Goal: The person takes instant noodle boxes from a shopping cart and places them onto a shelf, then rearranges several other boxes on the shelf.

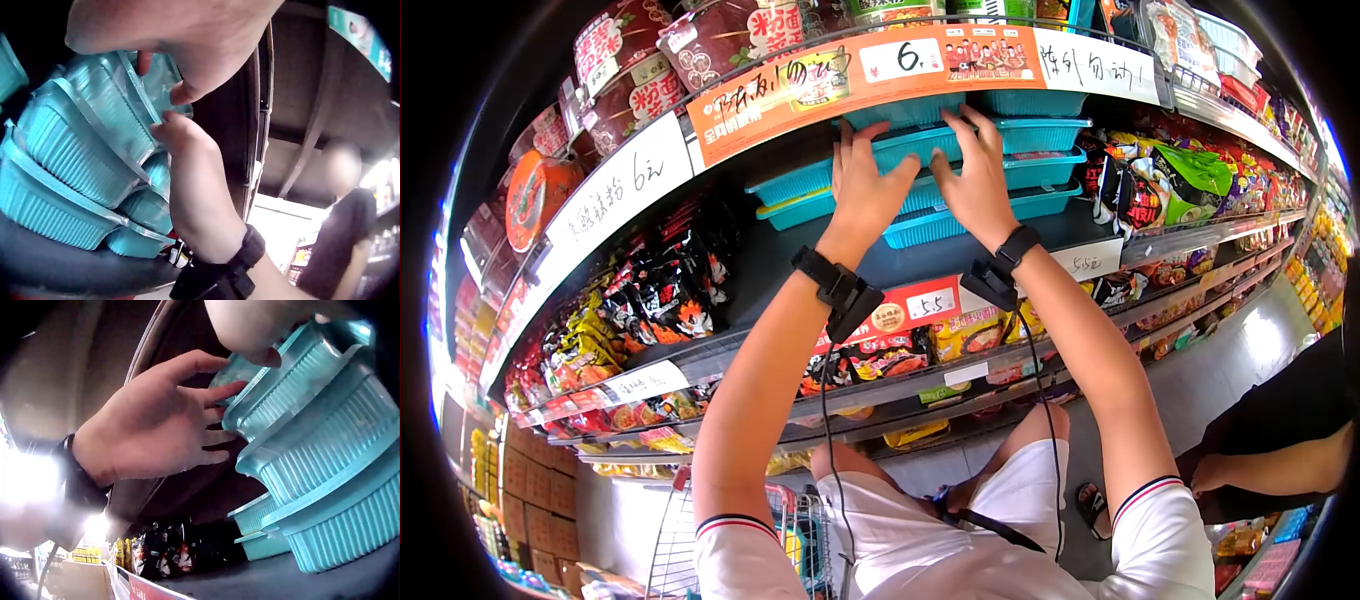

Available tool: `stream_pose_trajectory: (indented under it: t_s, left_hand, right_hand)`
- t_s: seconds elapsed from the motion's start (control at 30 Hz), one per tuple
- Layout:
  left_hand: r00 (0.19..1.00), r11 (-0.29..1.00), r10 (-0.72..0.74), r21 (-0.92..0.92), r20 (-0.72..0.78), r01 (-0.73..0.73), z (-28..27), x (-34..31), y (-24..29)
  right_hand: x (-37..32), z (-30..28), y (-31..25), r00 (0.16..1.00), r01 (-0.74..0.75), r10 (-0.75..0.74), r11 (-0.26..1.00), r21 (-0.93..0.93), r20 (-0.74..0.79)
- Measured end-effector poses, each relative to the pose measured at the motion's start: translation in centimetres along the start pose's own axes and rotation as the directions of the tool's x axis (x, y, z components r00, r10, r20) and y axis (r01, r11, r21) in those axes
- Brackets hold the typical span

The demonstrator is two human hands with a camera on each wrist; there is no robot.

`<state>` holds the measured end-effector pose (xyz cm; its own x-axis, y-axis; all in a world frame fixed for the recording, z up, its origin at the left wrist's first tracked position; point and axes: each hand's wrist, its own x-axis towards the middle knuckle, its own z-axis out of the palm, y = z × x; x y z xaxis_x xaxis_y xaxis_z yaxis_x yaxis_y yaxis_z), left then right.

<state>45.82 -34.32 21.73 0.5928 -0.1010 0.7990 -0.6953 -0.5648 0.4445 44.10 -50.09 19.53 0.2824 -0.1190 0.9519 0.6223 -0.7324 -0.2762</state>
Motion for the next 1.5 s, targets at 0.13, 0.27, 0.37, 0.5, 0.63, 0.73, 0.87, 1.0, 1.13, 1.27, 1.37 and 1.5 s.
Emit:
stream_pose_trajectory:
  t_s: [0.13,0.27,0.37,0.5,0.63,0.73,0.87,1.0,1.13,1.27,1.37,1.5]
  left_hand:
    - [1.0,0.997,0.007,0.081,0.016,-0.009,-1.8,-4.3,1.7]
    - [0.986,0.994,0.035,-0.105,0.162,-0.018,-9.5,-15.6,8.1]
    - [0.919,0.956,-0.2,-0.138,0.339,0.259,-14.9,-24.9,8.7]
    - [0.822,0.823,-0.567,0.088,0.06,0.561,-20.2,-36.6,5.7]
    - [0.535,0.499,-0.841,0.263,-0.084,0.826,-27.5,-41.5,5.6]
    - [0.19,0.202,-0.979,-0.212,-0.073,0.956,-33.1,-47.3,1.8]
    - [-0.177,-0.272,-0.961,-0.602,0.214,0.751,-41.5,-57.7,-2.0]
    - [-0.231,-0.268,-0.948,-0.153,0.221,0.951,-41.7,-61.8,-2.6]
    - [-0.364,-0.634,-0.763,-0.507,0.534,0.584,-39.9,-61.8,-2.5]
    - [-0.008,-0.558,-0.79,-0.713,0.613,0.425,-37.8,-59.0,-1.2]
    - [-0.158,-0.68,-0.722,-0.648,0.674,0.344,-38.6,-60.1,-2.2]
    - [-0.121,-0.478,-0.855,-0.677,0.504,0.56,-40.9,-60.2,-3.8]
  right_hand:
    - [-1.8,-0.5,-1.4,0.99,0.138,-0.138,0.99,-0.026,0.01]
    - [-7.3,-1.1,-7.9,0.977,0.135,-0.164,0.97,0.2,0.135]
    - [-13.6,0.6,-13.2,0.933,-0.083,-0.093,0.883,0.462,0.347]
    - [-20.7,3.6,-20.3,0.787,-0.174,-0.271,0.764,0.622,0.553]
    - [-26.8,5.5,-27.1,0.418,-0.63,-0.384,0.531,0.567,0.823]
    - [-30.3,6.8,-31.8,0.272,-0.684,-0.51,0.494,0.536,0.816]
    - [-35.8,10.2,-35.5,-0.102,-0.696,-0.642,0.592,0.407,0.76]
    - [-38.7,13.1,-36.9,-0.22,-0.39,-0.689,0.711,0.585,0.69]
    - [-38.5,13.9,-37.7,-0.476,-0.217,-0.486,0.872,0.438,0.733]
    - [-38.6,13.4,-38.0,-0.54,-0.21,-0.518,0.846,0.49,0.663]
    - [-40.7,13.6,-37.4,-0.352,-0.177,-0.638,0.764,0.621,0.685]
    - [-40.7,12.3,-36.7,-0.049,-0.365,-0.485,0.822,0.437,0.873]
